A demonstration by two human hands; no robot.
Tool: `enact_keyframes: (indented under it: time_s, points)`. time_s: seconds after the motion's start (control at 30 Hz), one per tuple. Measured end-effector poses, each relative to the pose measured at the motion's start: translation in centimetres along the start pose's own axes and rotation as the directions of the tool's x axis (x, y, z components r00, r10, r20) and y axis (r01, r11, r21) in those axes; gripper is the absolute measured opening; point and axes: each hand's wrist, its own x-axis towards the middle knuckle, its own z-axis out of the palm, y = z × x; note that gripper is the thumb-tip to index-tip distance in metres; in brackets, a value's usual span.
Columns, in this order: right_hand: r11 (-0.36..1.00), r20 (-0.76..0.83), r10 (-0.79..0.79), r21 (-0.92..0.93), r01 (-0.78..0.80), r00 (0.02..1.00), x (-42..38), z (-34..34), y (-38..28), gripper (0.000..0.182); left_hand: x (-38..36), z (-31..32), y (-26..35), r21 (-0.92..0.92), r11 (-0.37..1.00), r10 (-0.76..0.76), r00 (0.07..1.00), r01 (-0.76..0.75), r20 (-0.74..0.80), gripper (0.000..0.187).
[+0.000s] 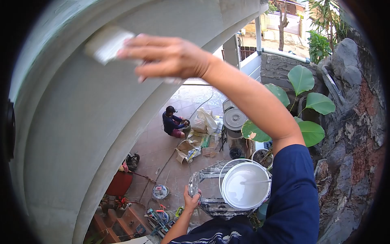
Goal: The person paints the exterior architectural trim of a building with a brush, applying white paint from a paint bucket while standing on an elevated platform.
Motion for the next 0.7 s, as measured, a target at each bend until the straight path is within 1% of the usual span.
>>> enact_keyframes:
  time_s: [0.03, 0.07, 0.13, 0.2, 0.33, 0.4, 0.43, 0.5, 0.53, 0.57, 0.63, 0.67, 0.7]
  points:
    - [0.998, 0.051, 0.039, -0.043, -0.037, 0.998, -2.1, -0.6, 2.0, 0.017, 0.0, 0.1, 0.1, -0.001, 1.000, 0.004, 1.000, -0.004, -0.003, 0.028]
    - [0.992, 0.090, 0.072, -0.110, -0.062, 0.993, -4.4, -1.1, 4.2, 0.022, -0.1, 0.2, 0.5, -0.017, 0.999, -0.030, 1.000, 0.030, 0.002, 0.029]
    - [0.970, 0.138, 0.097, -0.235, -0.063, 0.986, -7.8, -2.5, 7.9, 0.013, -0.3, 0.3, 1.5, -0.046, 0.994, -0.097, 0.995, 0.097, 0.015, 0.030]
    - [0.966, 0.167, 0.227, -0.161, -0.201, 0.959, -10.5, -4.0, 10.5, 0.013, -0.3, 0.4, 1.6, -0.061, 0.995, -0.079, 0.997, 0.080, 0.017, 0.031]
    - [0.893, 0.063, 0.396, -0.258, -0.368, 0.916, -14.7, -4.0, 13.1, 0.014, -0.4, 0.2, 1.0, -0.036, 0.997, -0.067, 0.998, 0.067, 0.004, 0.031]
    - [0.843, -0.004, 0.465, -0.302, -0.444, 0.885, -16.2, -3.7, 14.3, 0.014, -0.4, 0.3, 0.9, -0.039, 0.997, -0.068, 0.998, 0.068, 0.008, 0.031]
    - [0.807, -0.045, 0.517, -0.308, -0.504, 0.855, -16.8, -3.8, 14.9, 0.014, -0.2, 0.1, 1.0, -0.035, 0.997, -0.066, 0.998, 0.066, 0.013, 0.031]
    - [0.722, -0.110, 0.621, -0.306, -0.621, 0.776, -18.3, -4.1, 15.7, 0.014, -0.7, 0.2, 0.9, -0.019, 0.997, -0.072, 0.997, 0.072, -0.006, 0.031]
    - [0.662, -0.195, 0.687, -0.230, -0.713, 0.700, -18.8, -4.3, 16.6, 0.016, -0.4, 0.1, 0.7, -0.011, 0.998, -0.063, 0.998, 0.063, -0.015, 0.030]
    - [0.471, -0.334, 0.767, -0.286, -0.834, 0.548, -19.5, -4.5, 17.0, 0.017, -0.1, -0.1, 0.5, 0.007, 0.999, -0.043, 0.999, 0.043, -0.011, 0.030]
    - [0.280, -0.378, 0.873, -0.129, -0.951, 0.309, -18.6, -5.3, 17.1, 0.018, -0.1, -0.1, 0.5, 0.039, 0.999, -0.009, 1.000, 0.010, -0.014, 0.030]
    - [0.315, -0.377, 0.868, -0.085, -0.945, 0.323, -18.0, -4.8, 17.1, 0.018, -0.2, -0.1, 0.5, 0.006, 0.999, -0.051, 0.999, 0.051, -0.002, 0.030]
    - [0.353, -0.377, 0.861, -0.039, -0.935, 0.341, -16.7, -4.2, 16.8, 0.019, 0.2, 0.1, 0.8, 0.007, 1.000, -0.026, 1.000, 0.026, 0.005, 0.030]
